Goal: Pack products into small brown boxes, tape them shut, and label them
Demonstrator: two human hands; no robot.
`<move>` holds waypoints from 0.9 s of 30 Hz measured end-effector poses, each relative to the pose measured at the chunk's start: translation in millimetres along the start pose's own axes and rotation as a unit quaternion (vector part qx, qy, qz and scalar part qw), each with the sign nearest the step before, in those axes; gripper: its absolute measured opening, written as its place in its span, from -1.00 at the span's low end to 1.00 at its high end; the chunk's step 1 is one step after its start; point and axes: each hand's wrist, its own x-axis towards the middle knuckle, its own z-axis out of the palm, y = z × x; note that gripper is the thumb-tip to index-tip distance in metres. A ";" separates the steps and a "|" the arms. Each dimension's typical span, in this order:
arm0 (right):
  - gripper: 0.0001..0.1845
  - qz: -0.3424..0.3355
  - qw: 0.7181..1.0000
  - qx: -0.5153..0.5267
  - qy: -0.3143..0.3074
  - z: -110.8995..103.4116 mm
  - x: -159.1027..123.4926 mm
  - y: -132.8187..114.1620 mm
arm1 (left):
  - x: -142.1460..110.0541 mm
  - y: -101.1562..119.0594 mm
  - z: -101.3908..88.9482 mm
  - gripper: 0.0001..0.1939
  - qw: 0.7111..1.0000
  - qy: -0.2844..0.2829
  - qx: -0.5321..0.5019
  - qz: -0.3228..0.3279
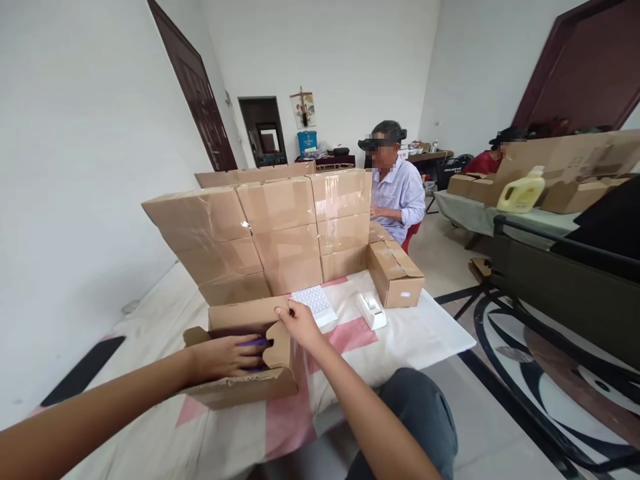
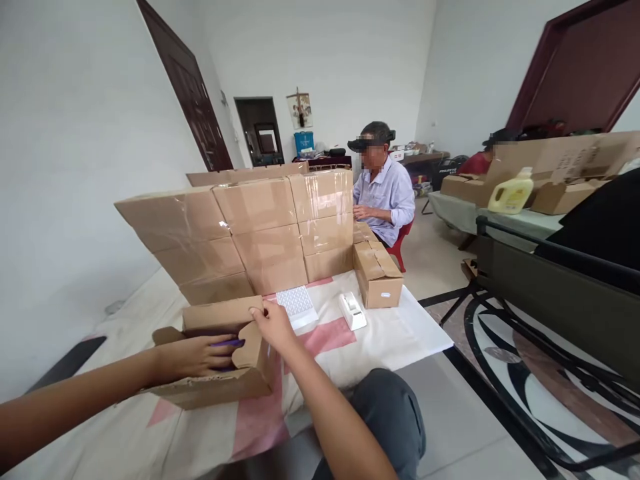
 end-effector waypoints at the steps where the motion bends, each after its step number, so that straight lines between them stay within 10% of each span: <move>1: -0.68 0.002 1.000 -0.001 0.002 0.1 0.1 1.6 | 1.6 -0.3 -2.9 -0.46 1.000 -0.002 0.014 0.004; 15: -0.67 -0.009 1.000 -0.012 -0.006 0.0 -0.2 6.1 | 24.6 3.5 12.7 -0.61 0.999 -0.011 0.042 -0.015; 20: -0.68 -0.009 1.000 -0.011 -0.010 -0.9 -2.3 5.4 | 36.2 13.8 -24.5 -0.68 0.999 -0.012 0.024 -0.040; 24: -0.87 -0.006 1.000 0.013 -0.019 -7.8 -16.8 2.0 | 4.4 48.0 -65.4 -0.57 0.974 0.031 -0.040 -0.219; 27: -0.71 0.012 0.996 0.061 -0.063 -17.6 -37.2 -3.0 | -56.7 86.6 -56.5 -0.55 0.848 0.241 -0.129 -0.454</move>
